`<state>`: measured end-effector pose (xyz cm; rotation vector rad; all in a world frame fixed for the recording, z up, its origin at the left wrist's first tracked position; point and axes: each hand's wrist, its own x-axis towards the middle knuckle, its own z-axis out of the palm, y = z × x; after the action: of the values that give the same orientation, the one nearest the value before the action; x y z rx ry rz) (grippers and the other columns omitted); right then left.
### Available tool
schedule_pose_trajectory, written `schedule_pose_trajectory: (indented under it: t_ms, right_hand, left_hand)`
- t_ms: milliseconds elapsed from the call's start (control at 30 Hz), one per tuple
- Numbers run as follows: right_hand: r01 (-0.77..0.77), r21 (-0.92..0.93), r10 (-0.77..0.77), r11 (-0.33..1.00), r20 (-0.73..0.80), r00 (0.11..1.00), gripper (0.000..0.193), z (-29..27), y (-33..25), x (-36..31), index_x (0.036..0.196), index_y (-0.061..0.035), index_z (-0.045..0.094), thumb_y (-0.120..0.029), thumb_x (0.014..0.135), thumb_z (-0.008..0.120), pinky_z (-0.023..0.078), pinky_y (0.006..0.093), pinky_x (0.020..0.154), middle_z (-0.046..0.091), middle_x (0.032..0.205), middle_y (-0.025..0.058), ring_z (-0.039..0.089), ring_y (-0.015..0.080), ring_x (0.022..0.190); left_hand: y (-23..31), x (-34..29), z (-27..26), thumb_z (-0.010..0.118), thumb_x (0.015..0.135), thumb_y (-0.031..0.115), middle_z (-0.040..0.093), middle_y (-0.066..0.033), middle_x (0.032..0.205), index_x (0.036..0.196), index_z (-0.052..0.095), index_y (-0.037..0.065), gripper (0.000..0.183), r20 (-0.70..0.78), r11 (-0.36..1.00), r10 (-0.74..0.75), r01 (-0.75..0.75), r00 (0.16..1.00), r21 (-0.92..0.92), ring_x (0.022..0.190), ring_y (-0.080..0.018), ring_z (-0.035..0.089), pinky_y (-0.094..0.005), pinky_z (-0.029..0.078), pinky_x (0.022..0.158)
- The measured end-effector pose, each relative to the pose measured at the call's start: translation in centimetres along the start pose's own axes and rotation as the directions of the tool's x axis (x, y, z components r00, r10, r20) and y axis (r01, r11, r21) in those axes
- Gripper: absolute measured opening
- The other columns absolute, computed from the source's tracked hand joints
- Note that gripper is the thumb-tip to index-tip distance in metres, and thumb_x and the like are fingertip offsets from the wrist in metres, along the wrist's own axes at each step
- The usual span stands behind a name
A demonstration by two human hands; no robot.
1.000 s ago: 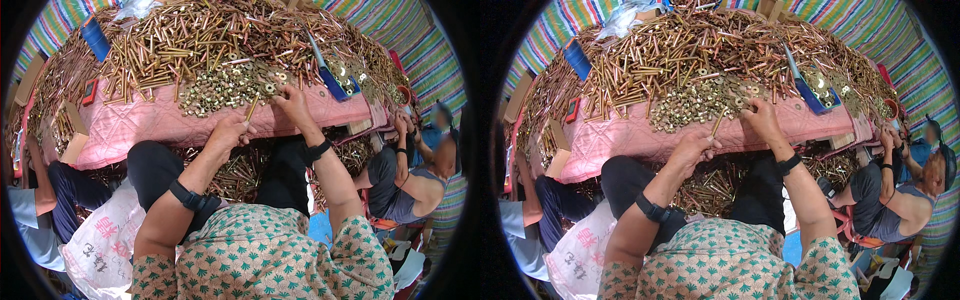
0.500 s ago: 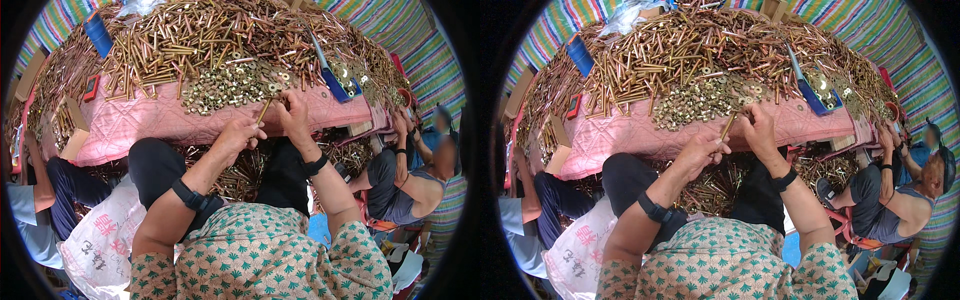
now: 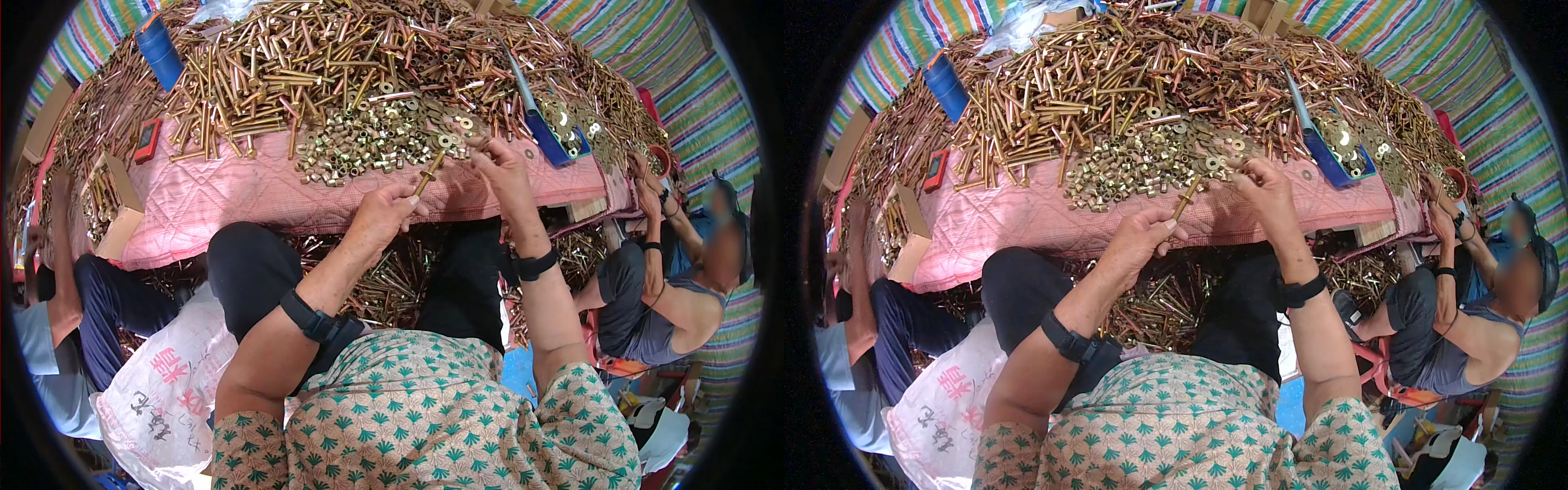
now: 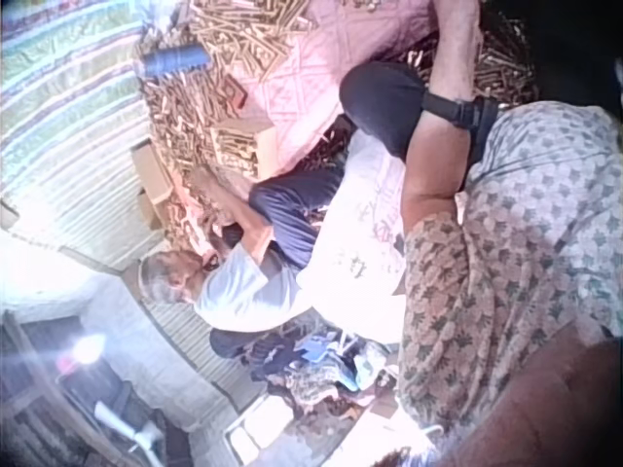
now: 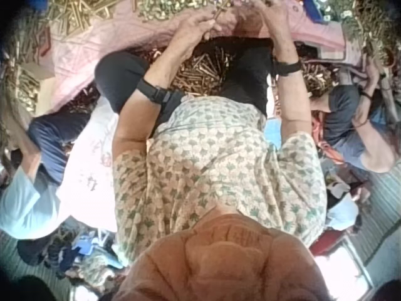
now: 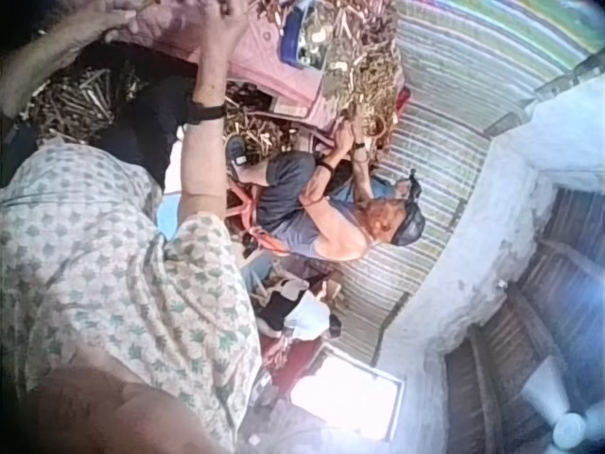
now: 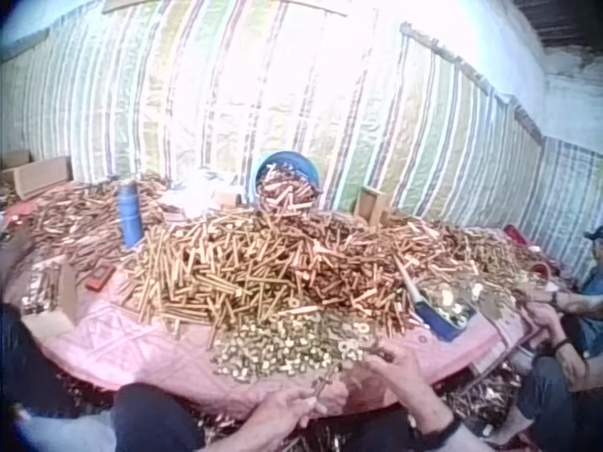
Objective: Assembling brass metal pins with washers and sorting them into groups on a table.
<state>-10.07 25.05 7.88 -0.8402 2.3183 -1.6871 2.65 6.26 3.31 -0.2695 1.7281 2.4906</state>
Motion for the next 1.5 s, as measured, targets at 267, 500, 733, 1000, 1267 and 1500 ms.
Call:
schedule_pose_trajectory:
  t_ms: [267, 500, 733, 1000, 1267, 1500]
  right_hand:
    - [-0.218, 0.515, 0.291, 0.829, -0.063, 0.955, 0.017, 1.1, -0.8, -0.5, 0.099, -0.0032, 0.058, -0.017, 0.091, 0.061, 0.052, 0.0246, 0.064, 0.063, 0.086, 0.0048, 0.062, 0.0113, 0.071]
    - [-0.249, 0.530, 0.315, 0.811, -0.035, 0.949, 0.018, 1.0, -0.8, -0.5, 0.101, -0.0025, 0.058, -0.017, 0.091, 0.061, 0.052, 0.0240, 0.063, 0.064, 0.087, 0.0053, 0.062, 0.0120, 0.070]
    - [-0.292, 0.443, 0.274, 0.848, 0.106, 0.956, 0.014, 2.1, -1.2, -1.7, 0.092, -0.0022, 0.060, -0.015, 0.087, 0.065, 0.050, 0.0224, 0.060, 0.064, 0.082, 0.0056, 0.060, 0.0100, 0.066]
    - [-0.402, 0.365, 0.318, 0.840, 0.268, 0.909, 0.013, 5.2, -0.6, -2.2, 0.090, -0.0042, 0.060, -0.015, 0.086, 0.066, 0.048, 0.0222, 0.054, 0.063, 0.077, 0.0033, 0.057, 0.0076, 0.060]
    - [0.050, -0.250, -0.071, 0.967, -0.073, 0.995, 0.016, 3.6, 3.9, 0.6, 0.093, 0.0006, 0.064, -0.013, 0.085, 0.063, 0.049, 0.0321, 0.065, 0.064, 0.082, 0.0117, 0.062, 0.0208, 0.069]
    - [0.215, -0.693, -0.217, 0.688, 0.087, 0.972, 0.015, 4.9, 3.1, 1.5, 0.089, 0.0004, 0.063, -0.006, 0.076, 0.064, 0.049, 0.0434, 0.070, 0.062, 0.087, 0.0202, 0.059, 0.0384, 0.080]
  left_hand:
    - [-1.0, 0.5, 0.0, 0.054, 0.091, 0.008, 0.065, -0.0050, 0.082, 0.106, 0.059, -0.002, 0.019, -0.003, 0.985, 0.035, -0.034, 0.999, 0.170, 0.059, -0.0068, 0.049, -0.0200, 0.040, 0.054]
    - [-1.9, 0.9, -0.6, 0.055, 0.090, 0.008, 0.065, -0.0022, 0.079, 0.103, 0.062, 0.000, 0.017, 0.022, 0.935, 0.224, -0.221, 0.974, 0.277, 0.064, -0.0054, 0.053, -0.0195, 0.042, 0.056]
    - [-1.4, 0.5, -0.1, 0.056, 0.090, 0.009, 0.064, -0.0017, 0.080, 0.106, 0.061, 0.000, 0.019, 0.062, 0.942, 0.156, -0.167, 0.986, 0.291, 0.066, -0.0054, 0.054, -0.0195, 0.043, 0.058]
    - [-0.3, 0.2, 0.2, 0.058, 0.090, 0.012, 0.064, -0.0029, 0.086, 0.113, 0.058, 0.000, 0.026, 0.057, 0.994, 0.095, -0.092, 0.994, -0.059, 0.062, -0.0063, 0.051, -0.0187, 0.042, 0.057]
    - [-0.2, 0.8, -0.9, 0.060, 0.089, 0.010, 0.062, -0.0027, 0.082, 0.107, 0.061, -0.002, 0.022, -0.133, 0.987, 0.065, -0.083, 0.989, -0.138, 0.062, -0.0072, 0.050, -0.0197, 0.042, 0.056]
    - [-0.6, 1.0, -1.1, 0.060, 0.089, 0.008, 0.063, -0.0038, 0.083, 0.105, 0.061, -0.003, 0.020, -0.128, 0.971, 0.072, -0.099, 0.989, -0.217, 0.062, -0.0074, 0.051, -0.0201, 0.042, 0.056]
